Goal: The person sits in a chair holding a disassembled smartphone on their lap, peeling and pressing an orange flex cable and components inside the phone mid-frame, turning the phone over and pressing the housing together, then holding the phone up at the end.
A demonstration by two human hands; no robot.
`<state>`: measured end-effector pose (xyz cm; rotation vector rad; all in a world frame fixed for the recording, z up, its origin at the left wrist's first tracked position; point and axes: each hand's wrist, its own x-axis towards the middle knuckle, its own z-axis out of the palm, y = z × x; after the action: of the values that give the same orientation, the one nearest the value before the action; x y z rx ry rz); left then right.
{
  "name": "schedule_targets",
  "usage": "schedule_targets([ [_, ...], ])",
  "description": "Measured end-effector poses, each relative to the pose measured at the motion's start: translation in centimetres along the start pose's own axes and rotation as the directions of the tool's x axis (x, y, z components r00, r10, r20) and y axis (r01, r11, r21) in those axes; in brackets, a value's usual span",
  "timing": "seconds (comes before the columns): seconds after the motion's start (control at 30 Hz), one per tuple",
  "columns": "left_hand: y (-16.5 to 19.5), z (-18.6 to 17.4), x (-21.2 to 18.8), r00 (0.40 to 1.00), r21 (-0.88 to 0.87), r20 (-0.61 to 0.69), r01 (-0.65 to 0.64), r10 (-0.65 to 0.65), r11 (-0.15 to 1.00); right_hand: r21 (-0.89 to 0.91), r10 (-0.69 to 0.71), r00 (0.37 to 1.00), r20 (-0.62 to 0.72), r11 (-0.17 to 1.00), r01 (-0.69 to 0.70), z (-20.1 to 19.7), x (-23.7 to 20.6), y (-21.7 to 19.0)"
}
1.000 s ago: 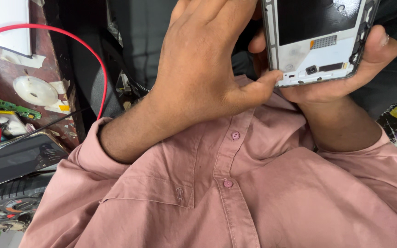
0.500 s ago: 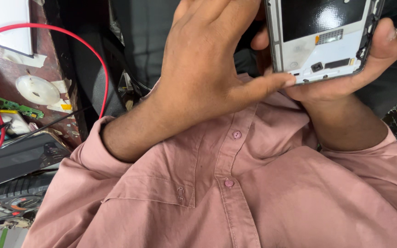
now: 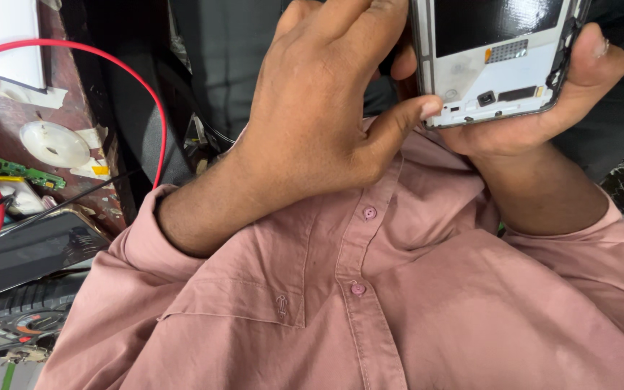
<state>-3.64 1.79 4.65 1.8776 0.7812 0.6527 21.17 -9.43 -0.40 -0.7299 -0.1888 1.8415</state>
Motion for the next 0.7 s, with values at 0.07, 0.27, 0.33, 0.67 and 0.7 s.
schedule_targets([
  [0.07,-0.1,-0.3,0.0,1.0,-0.01,0.019,0.004,-0.003,1.0,-0.052,-0.004,1.0,-0.02,0.999,0.003,0.0,-0.1,-0.1],
  [0.27,-0.1,-1.8,0.1,0.995,-0.173,0.053,0.096,-0.088,0.98,-0.191,-0.087,0.991,-0.103,0.979,0.067,0.2,-0.1,0.4],
  [0.33,-0.2,-1.8,0.4,0.995,-0.129,0.049,0.089,-0.083,0.988,-0.11,-0.104,0.99,-0.093,0.99,0.093,0.5,0.5,0.5],
  [0.67,-0.1,-0.5,0.1,0.997,0.047,0.029,0.07,-0.072,0.996,-0.109,-0.059,0.996,-0.067,0.993,0.051,2.5,1.9,0.4],
  [0.7,-0.1,-0.5,0.0,0.996,0.041,0.033,0.078,-0.079,0.996,-0.123,-0.07,0.995,-0.065,0.99,0.061,2.5,1.9,0.6],
])
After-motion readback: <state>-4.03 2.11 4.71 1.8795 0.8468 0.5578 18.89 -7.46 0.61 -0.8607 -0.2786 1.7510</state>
